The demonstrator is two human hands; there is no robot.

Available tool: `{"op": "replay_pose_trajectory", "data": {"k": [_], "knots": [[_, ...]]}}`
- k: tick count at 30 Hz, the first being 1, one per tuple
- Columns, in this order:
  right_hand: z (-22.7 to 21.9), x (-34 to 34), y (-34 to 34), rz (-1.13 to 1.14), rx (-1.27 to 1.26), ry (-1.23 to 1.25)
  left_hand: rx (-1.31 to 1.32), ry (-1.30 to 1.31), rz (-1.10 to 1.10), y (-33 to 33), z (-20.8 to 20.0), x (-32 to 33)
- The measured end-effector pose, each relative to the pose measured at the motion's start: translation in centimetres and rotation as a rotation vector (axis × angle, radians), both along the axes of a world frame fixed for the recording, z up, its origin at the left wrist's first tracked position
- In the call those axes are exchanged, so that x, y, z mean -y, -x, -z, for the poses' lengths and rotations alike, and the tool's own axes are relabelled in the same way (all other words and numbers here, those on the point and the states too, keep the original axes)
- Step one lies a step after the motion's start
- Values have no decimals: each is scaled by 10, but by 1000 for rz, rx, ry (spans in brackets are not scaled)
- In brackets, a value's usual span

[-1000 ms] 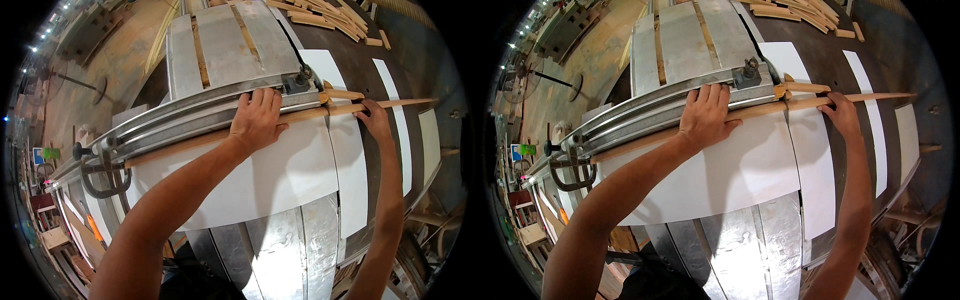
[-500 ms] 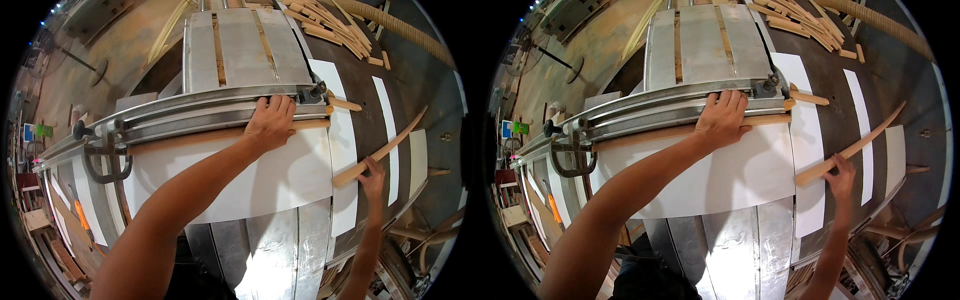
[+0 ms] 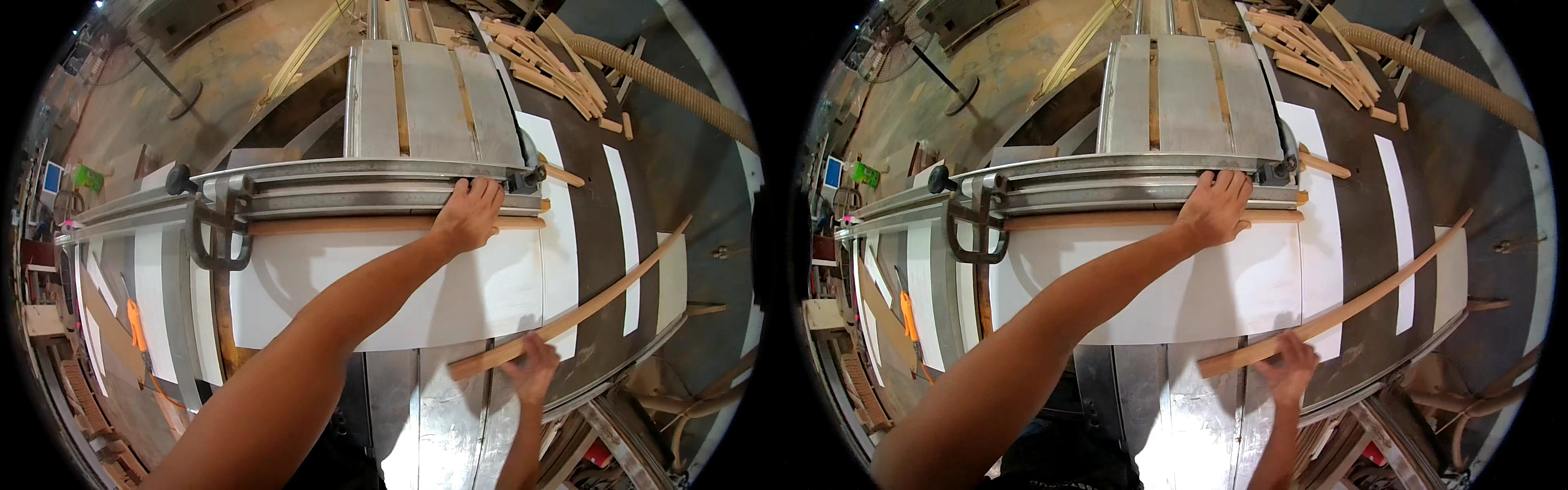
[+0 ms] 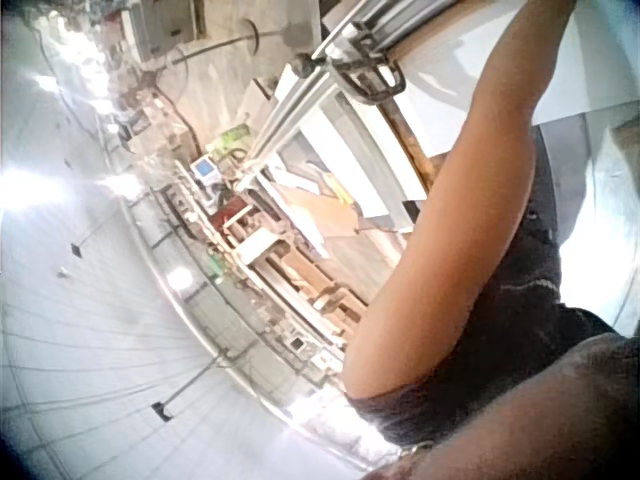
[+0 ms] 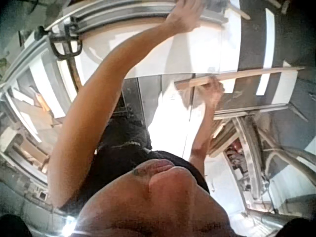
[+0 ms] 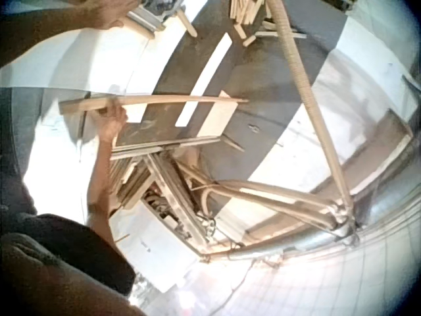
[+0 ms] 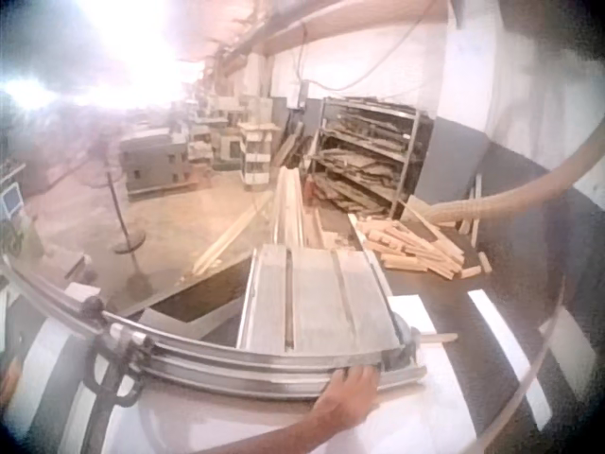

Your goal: The person uses a table saw to cut long, thin wooden strips into shorter segments. They feed the wood through the saw blade one at a time, using a push stick for safety, and then stack the finished pieces on the table.

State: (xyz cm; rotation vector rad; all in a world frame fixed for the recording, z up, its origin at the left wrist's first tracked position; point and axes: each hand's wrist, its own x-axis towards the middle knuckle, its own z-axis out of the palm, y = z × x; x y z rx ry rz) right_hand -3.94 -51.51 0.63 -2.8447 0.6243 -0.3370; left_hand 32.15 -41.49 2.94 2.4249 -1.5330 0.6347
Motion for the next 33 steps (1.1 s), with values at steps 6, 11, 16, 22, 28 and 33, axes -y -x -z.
{"op": "replay_pose_trajectory", "data": {"k": [6, 11, 16, 22, 28, 33], "knots": [[-5, -114, 3, 117, -2, -142, -83, -116, -29, 5, 5, 4], [14, -191, 14, 170, 72, -166, 7, -113, -35, 17, 21, -23], [17, -232, 25, 236, 76, -218, -6, 24, 181, 31, 37, -131], [8, -239, 39, 219, 15, -167, -416, 52, -19, 37, 40, -219], [-10, -249, 48, 141, -80, -233, -513, -138, -78, 55, 29, -243], [-3, -270, 68, 102, -43, -242, -543, -88, -21, 104, 24, -273]]}}
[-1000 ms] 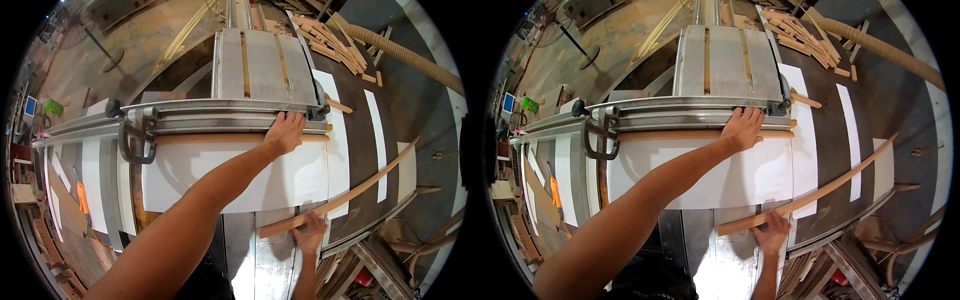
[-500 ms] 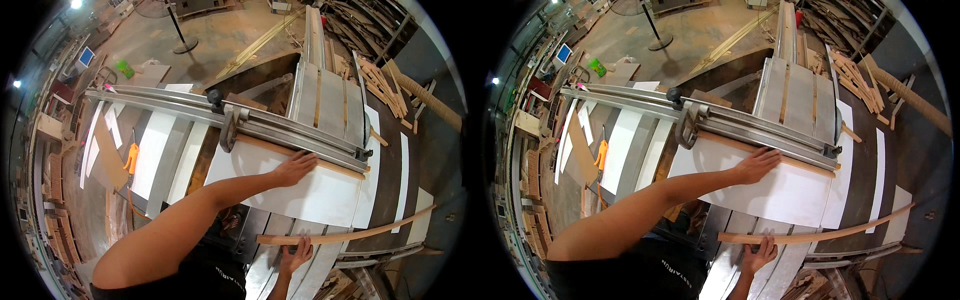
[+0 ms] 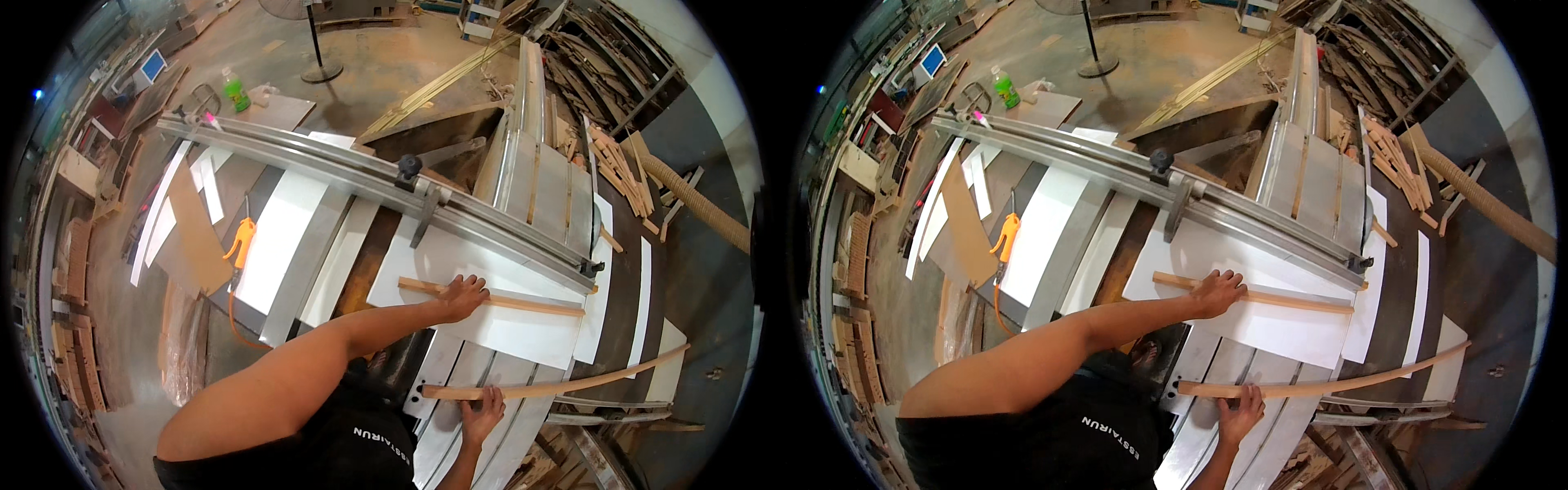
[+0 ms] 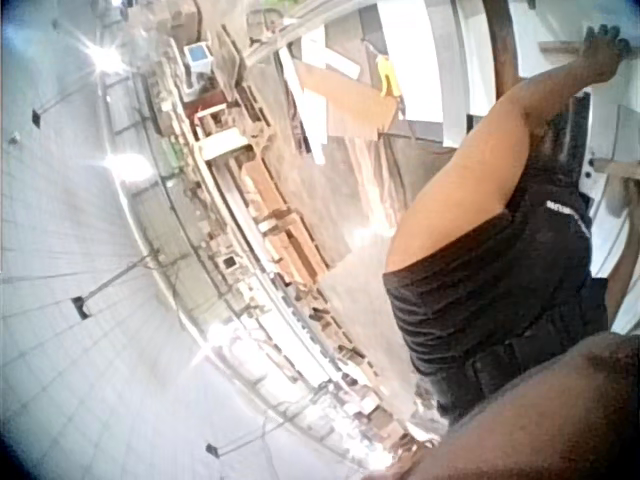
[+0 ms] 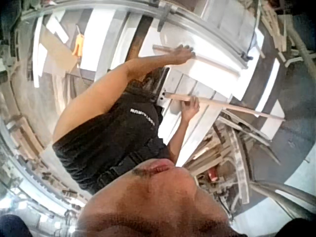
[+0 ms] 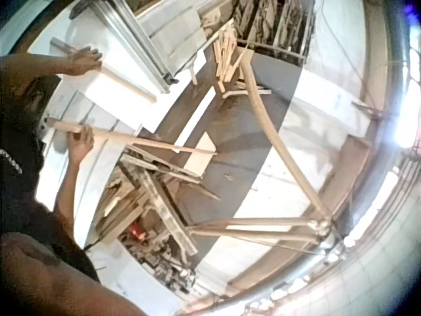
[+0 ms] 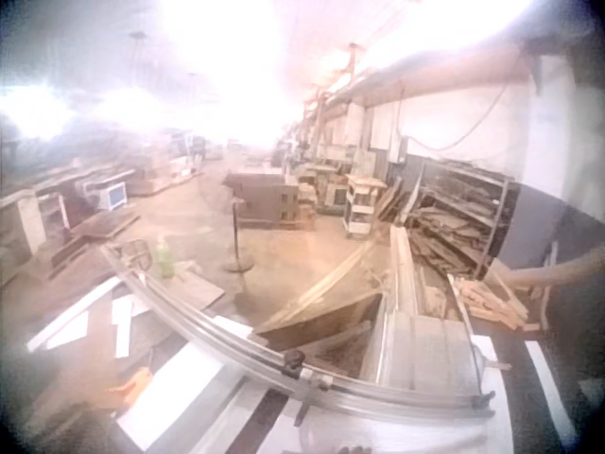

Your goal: The person uses a table saw to cut long, thin wooden strips into shorter segments. They feed the wood through the saw blade one at a time, using a push stick for safety, and then stack the finished pieces on the table.

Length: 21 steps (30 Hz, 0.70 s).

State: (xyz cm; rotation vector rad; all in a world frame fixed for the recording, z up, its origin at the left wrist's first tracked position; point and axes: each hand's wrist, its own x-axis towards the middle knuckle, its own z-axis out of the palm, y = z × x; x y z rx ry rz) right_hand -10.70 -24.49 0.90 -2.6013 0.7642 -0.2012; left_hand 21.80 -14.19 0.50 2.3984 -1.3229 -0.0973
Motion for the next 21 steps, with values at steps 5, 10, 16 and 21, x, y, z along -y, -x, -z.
{"op": "replay_pose_trajectory", "data": {"k": [5, 10, 16, 21], "knots": [[0, -23, 9, -26, -24, 52, -94, -25, -58, 31, -10, -71], [-12, -29, 3, -30, -34, 56, -117, -80, -88, 47, -16, -126], [-28, -27, -7, -45, 57, 115, -188, -68, -73, 50, -27, -128], [-58, -34, -29, -70, 150, 149, -423, 231, -84, 58, -54, -145]]}}
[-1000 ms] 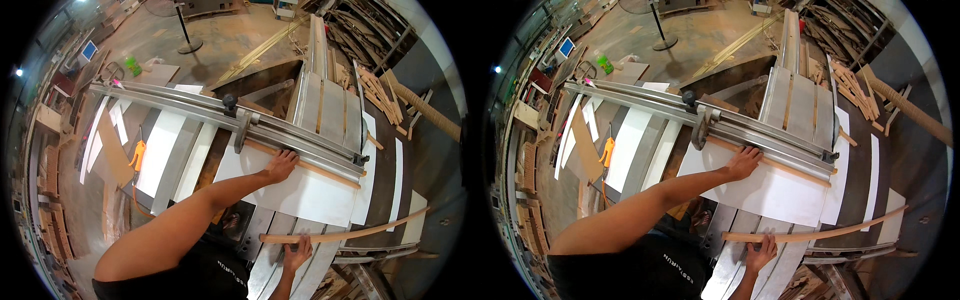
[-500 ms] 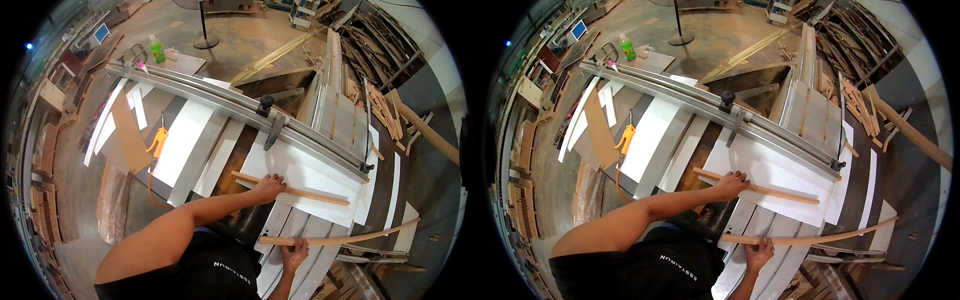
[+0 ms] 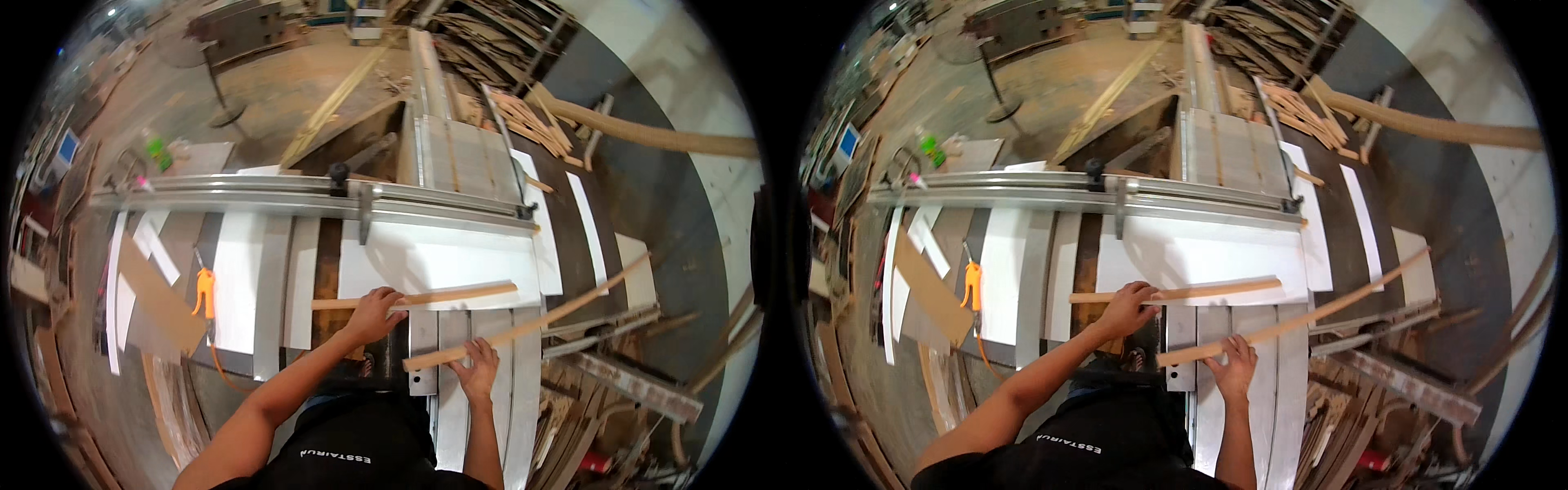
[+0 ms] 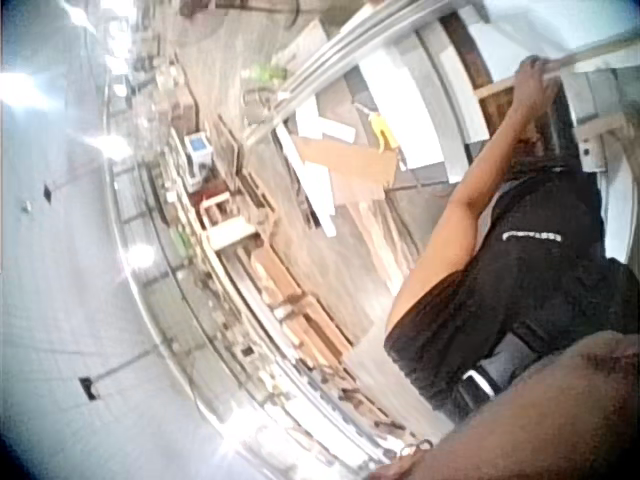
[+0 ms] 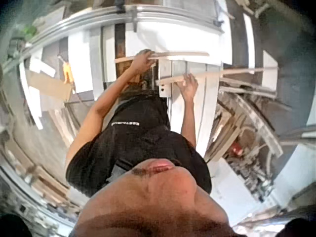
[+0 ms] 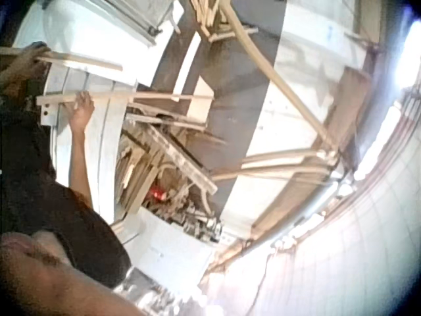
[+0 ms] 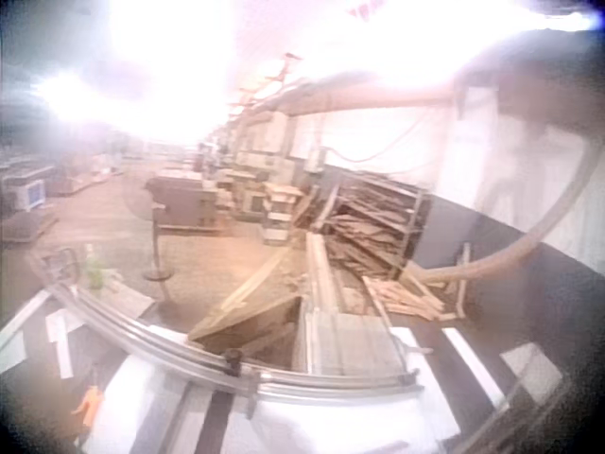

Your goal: The person uses a table saw to cut long, thin wooden strips into shorter segments. They feed the wood through the saw blade one at a time, using a push stick for safety, and then stack the finished pieces on the table.

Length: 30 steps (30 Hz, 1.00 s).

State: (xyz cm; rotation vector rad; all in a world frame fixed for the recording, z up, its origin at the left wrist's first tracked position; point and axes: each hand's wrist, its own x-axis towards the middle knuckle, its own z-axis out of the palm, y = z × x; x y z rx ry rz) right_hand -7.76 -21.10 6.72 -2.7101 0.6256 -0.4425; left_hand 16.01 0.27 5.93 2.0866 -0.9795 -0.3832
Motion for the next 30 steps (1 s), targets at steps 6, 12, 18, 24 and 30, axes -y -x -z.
{"op": "replay_pose_trajectory", "data": {"k": [6, 12, 18, 24, 30], "knots": [[-22, -29, -66, -31, 122, -21, -515, 133, 121, 20, -24, -11], [-15, -47, -118, -15, 112, -83, -527, 81, -153, -12, -42, -21], [12, 9, -144, -4, 150, -112, -605, 281, -382, -56, -9, -30], [11, 66, -158, 89, 107, -78, -510, 223, -505, -68, -7, 4], [22, 104, -173, 167, 27, -22, -693, 163, -541, -83, 22, 55]]}}
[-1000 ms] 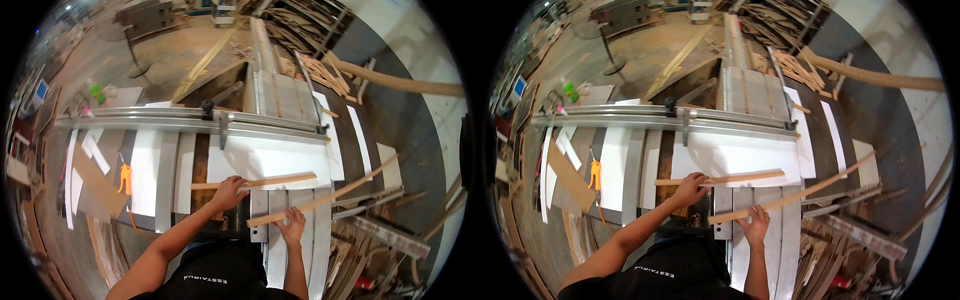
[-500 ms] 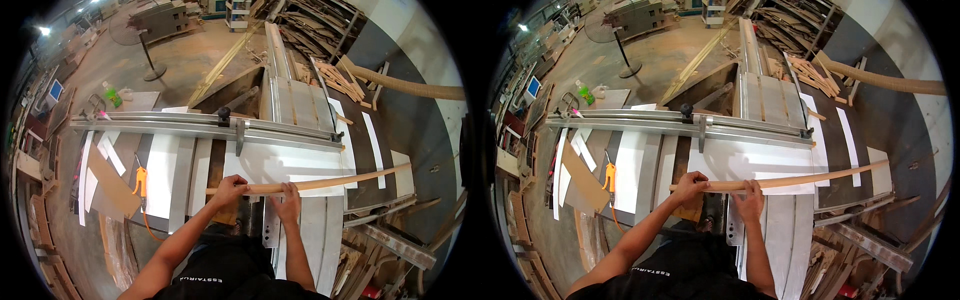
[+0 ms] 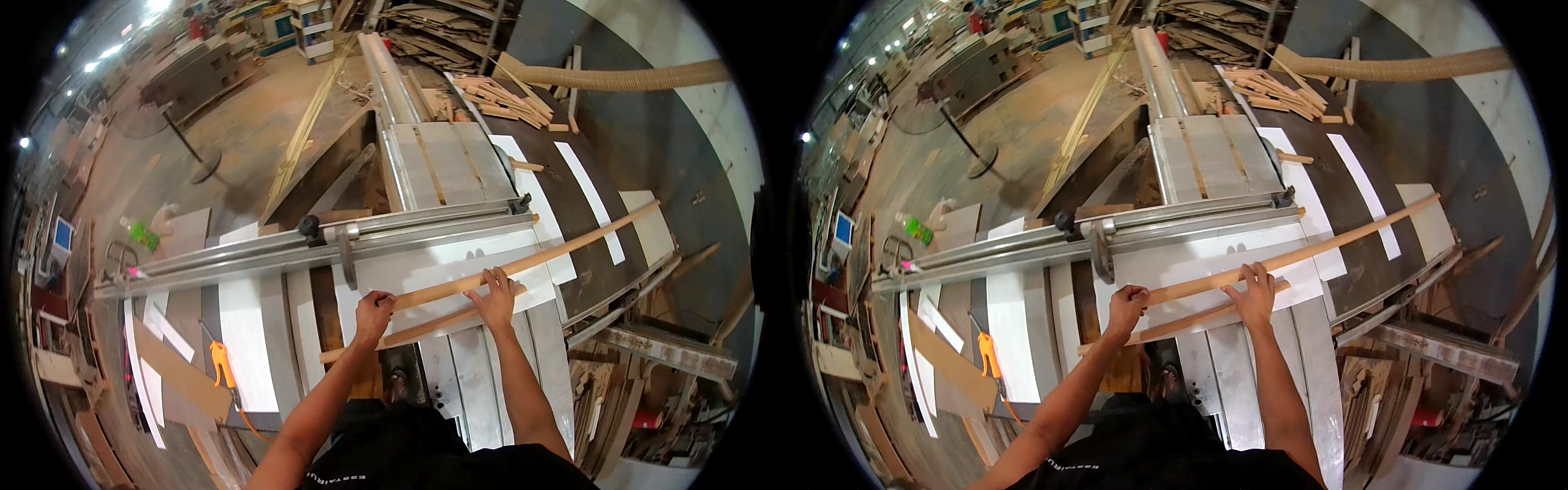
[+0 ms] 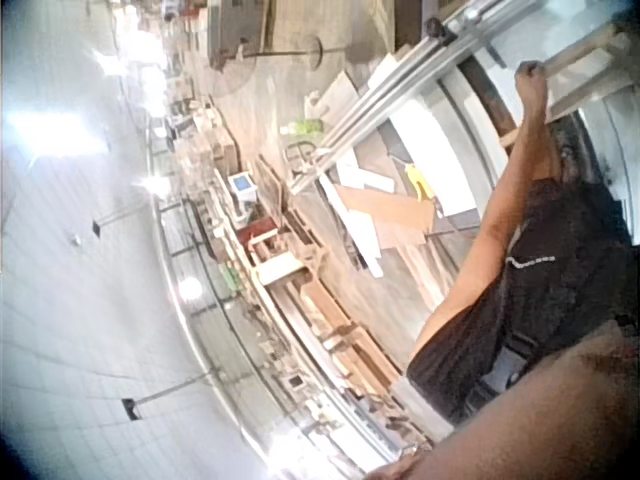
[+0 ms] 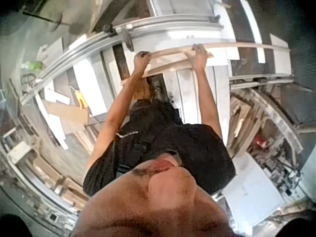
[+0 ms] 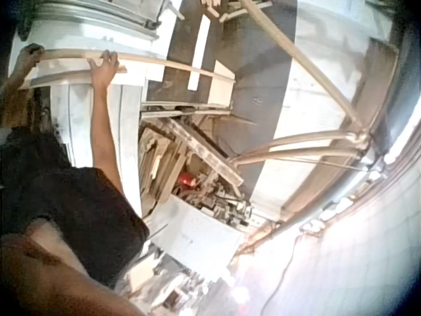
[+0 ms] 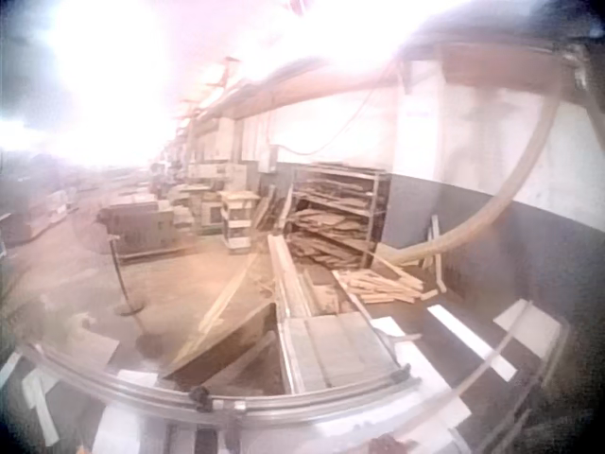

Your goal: The person uses a table saw to cut long, thin wooden strips into shorter segments. They feed the wood through the saw blade one at a time, using a push stick for safety, and then stack the finished pieces on the table.

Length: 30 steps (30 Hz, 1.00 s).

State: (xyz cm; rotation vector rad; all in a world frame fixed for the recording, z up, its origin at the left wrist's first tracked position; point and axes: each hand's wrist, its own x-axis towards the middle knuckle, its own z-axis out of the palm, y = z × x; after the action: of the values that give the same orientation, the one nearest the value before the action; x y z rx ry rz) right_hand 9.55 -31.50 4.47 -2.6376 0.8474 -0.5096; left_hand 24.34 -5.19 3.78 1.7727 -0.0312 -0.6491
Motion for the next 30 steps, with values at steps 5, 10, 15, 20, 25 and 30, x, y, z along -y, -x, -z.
{"op": "replay_pose_trajectory", "data": {"k": [5, 10, 15, 20, 25, 30], "knots": [[19, 22, -19, 47, -72, -32, 302, -183, 72, -4, 25, 23], [32, 30, -39, 29, 1, -31, 734, -336, 186, -5, 8, 14], [44, 32, -45, 47, 2, -68, 640, -345, 294, 17, -15, -4], [36, 25, -47, 46, -5, -104, 679, -395, 243, 35, -8, -15], [32, 22, -48, 35, 0, -96, 719, -422, 429, 47, -3, -7], [44, 32, -44, 19, 51, -33, 855, -440, 561, 69, 13, -1]]}}
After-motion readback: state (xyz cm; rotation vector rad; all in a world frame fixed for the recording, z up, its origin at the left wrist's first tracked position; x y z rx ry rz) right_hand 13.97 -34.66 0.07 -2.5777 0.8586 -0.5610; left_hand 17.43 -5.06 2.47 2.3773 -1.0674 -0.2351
